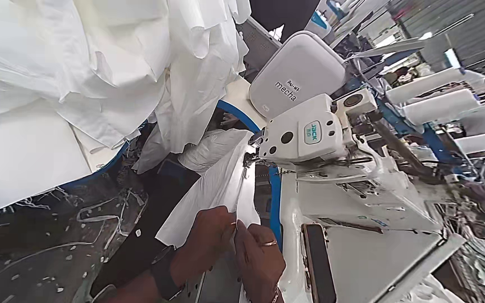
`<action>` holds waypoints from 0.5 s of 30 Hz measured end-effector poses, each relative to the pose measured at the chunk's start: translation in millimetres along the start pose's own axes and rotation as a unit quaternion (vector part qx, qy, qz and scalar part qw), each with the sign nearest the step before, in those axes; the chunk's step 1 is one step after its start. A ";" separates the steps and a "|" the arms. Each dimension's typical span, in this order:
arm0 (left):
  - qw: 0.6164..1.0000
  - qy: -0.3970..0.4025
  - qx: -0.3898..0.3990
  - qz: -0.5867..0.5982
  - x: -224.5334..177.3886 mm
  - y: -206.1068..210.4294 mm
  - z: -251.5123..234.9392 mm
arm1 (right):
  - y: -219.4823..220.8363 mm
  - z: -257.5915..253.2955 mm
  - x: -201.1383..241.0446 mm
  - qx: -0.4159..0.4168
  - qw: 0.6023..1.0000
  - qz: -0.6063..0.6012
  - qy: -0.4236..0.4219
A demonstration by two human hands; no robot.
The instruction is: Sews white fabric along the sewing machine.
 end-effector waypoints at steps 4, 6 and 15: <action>0.995 0.049 -0.082 -0.013 11.0 7.2 0.0 | 11.1 -6.5 -7.5 -0.008 1.000 -0.025 0.005; 0.993 0.066 -0.100 -0.008 16.7 9.7 -7.2 | 17.3 -10.4 -12.5 -0.014 0.998 -0.057 0.015; 0.980 0.096 -0.109 -0.135 25.5 15.2 -48.0 | 43.3 -29.3 -28.4 -0.027 0.997 -0.047 0.053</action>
Point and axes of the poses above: each hand's wrist, its own z-axis away from the middle knuckle, its own y-axis out of the palm, x = y × z, the point moved 6 cm from there along -z, towards the middle knuckle, and after that the axes turned 8 degrees about y, right-handed, at the moved point
